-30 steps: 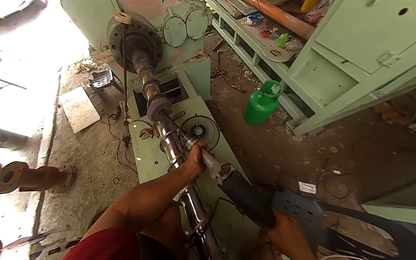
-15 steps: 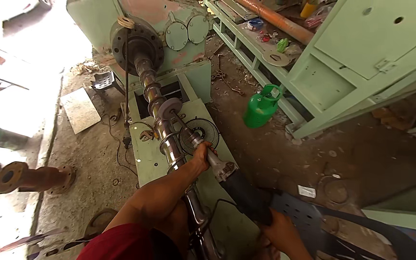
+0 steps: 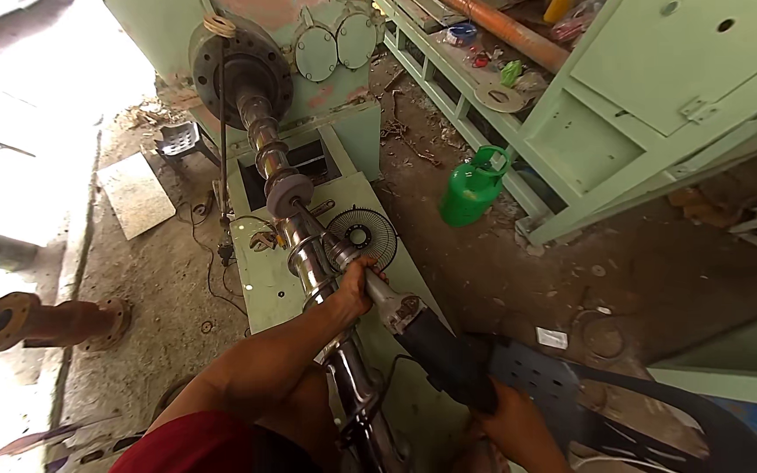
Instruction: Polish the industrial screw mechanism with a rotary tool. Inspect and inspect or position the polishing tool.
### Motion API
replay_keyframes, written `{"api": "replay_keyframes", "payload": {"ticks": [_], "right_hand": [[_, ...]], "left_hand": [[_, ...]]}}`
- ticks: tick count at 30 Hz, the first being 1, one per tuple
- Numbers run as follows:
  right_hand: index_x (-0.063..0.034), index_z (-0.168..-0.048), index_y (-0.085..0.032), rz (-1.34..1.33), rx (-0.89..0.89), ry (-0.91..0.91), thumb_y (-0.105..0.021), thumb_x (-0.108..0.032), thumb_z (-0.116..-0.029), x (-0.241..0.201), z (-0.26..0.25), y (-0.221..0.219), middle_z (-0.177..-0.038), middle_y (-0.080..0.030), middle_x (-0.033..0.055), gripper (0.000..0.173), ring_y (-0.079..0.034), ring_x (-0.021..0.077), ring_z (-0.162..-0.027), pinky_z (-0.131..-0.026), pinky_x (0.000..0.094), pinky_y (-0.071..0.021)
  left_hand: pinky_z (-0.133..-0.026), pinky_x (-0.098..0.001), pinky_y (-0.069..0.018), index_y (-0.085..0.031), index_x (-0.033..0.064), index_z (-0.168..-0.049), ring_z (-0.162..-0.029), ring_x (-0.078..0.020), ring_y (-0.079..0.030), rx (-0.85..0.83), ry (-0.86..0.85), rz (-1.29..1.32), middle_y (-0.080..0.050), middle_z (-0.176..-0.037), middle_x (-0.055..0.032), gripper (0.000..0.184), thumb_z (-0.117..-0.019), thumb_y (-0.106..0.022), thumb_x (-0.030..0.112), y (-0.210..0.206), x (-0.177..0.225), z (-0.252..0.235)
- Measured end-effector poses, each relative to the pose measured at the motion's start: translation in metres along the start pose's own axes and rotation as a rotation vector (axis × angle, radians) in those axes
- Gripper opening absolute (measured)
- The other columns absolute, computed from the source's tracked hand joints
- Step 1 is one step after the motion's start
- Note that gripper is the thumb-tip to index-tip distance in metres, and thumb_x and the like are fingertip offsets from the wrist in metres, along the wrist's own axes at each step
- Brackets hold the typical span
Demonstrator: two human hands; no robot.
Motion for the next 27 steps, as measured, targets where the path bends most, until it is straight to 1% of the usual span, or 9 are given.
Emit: {"api": "replay_keyframes", "payload": {"ticks": [2,6,9,12,14,16,21,25,27], "right_hand": [[-0.0074,-0.116,-0.071,0.013,-0.011,-0.005,-0.080,-0.033,-0.0804,-0.003,0.003,0.002,-0.094,-0.074,0.0179,0.045,-0.072,0.0391,-0.094,-0.083,0.0628,-0.0551],[-0.0054,-0.117,-0.071,0.032,-0.011,0.009,-0.079,-0.033,-0.0803,-0.007,0.007,0.005,-0.093,-0.074,0.0202,0.046,-0.072,0.0408,-0.093,-0.083,0.0640,-0.0545],[-0.0061,-0.115,-0.071,0.048,-0.001,0.009,-0.079,-0.032,-0.0801,-0.007,0.009,0.005,-0.091,-0.074,0.0196,0.044,-0.072,0.0411,-0.091,-0.080,0.0637,-0.0547],[-0.0062,-0.116,-0.071,0.064,-0.008,0.012,-0.079,-0.032,-0.0801,-0.008,0.010,0.005,-0.092,-0.074,0.0199,0.045,-0.072,0.0420,-0.092,-0.081,0.0642,-0.0544],[-0.0058,-0.114,-0.071,0.071,0.007,0.029,-0.079,-0.032,-0.0796,-0.009,0.012,0.005,-0.090,-0.073,0.0203,0.045,-0.072,0.0423,-0.090,-0.078,0.0645,-0.0545],[-0.0056,-0.115,-0.070,0.082,-0.012,0.018,-0.079,-0.032,-0.0808,-0.010,0.014,0.008,-0.090,-0.073,0.0210,0.044,-0.072,0.0426,-0.090,-0.079,0.0645,-0.0544],[-0.0073,-0.114,-0.070,0.092,-0.025,0.017,-0.078,-0.033,-0.0813,-0.014,0.015,0.011,-0.090,-0.074,0.0193,0.042,-0.072,0.0407,-0.090,-0.079,0.0634,-0.0550],[-0.0072,-0.116,-0.070,0.102,-0.049,0.015,-0.078,-0.034,-0.0820,-0.016,0.018,0.014,-0.092,-0.074,0.0189,0.043,-0.072,0.0404,-0.092,-0.081,0.0627,-0.0550],[-0.0074,-0.114,-0.070,0.115,-0.043,0.024,-0.078,-0.033,-0.0812,-0.016,0.018,0.014,-0.090,-0.074,0.0180,0.043,-0.073,0.0398,-0.091,-0.079,0.0618,-0.0554]], "left_hand": [[-0.062,-0.0359,-0.0565,-0.049,0.0103,-0.091,-0.057,-0.0191,-0.058,0.000,-0.002,0.006,-0.053,-0.067,-0.0058,0.007,-0.0977,-0.051,0.011,0.003,0.000,0.003],[-0.064,-0.0365,-0.0564,-0.049,0.0110,-0.090,-0.059,-0.0189,-0.057,-0.014,-0.017,0.021,-0.052,-0.067,-0.0049,0.010,-0.1000,-0.049,0.013,0.007,0.003,0.009],[-0.065,-0.0372,-0.0572,-0.049,0.0104,-0.089,-0.059,-0.0194,-0.059,-0.017,-0.016,0.033,-0.053,-0.067,-0.0054,0.010,-0.0990,-0.049,0.012,0.011,0.001,0.012],[-0.065,-0.0371,-0.0570,-0.048,0.0112,-0.088,-0.059,-0.0191,-0.058,-0.025,-0.021,0.050,-0.052,-0.066,-0.0048,0.011,-0.0993,-0.048,0.013,0.015,0.001,0.014],[-0.066,-0.0375,-0.0569,-0.048,0.0113,-0.087,-0.059,-0.0193,-0.058,-0.029,-0.028,0.055,-0.052,-0.065,-0.0048,0.013,-0.0998,-0.047,0.013,0.016,0.002,0.016],[-0.067,-0.0376,-0.0570,-0.048,0.0114,-0.086,-0.060,-0.0194,-0.059,-0.026,-0.030,0.063,-0.053,-0.065,-0.0049,0.013,-0.0988,-0.048,0.012,0.018,0.001,0.018],[-0.066,-0.0383,-0.0570,-0.048,0.0113,-0.087,-0.059,-0.0195,-0.058,0.012,-0.029,0.091,-0.051,-0.065,-0.0047,0.012,-0.0989,-0.048,0.012,0.022,0.002,0.023],[-0.065,-0.0383,-0.0572,-0.048,0.0115,-0.086,-0.058,-0.0191,-0.058,0.033,-0.029,0.092,-0.051,-0.064,-0.0043,0.013,-0.0988,-0.049,0.013,0.023,0.002,0.026],[-0.065,-0.0392,-0.0570,-0.048,0.0116,-0.086,-0.058,-0.0193,-0.058,0.043,-0.030,0.093,-0.051,-0.064,-0.0044,0.012,-0.0979,-0.048,0.013,0.024,0.002,0.028]]}}
Point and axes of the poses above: each hand's wrist, its own z-axis away from the middle knuckle, its own y-axis out of the back of the hand, x = y × z, the point moved 3 cm from there along -z, towards the middle knuckle
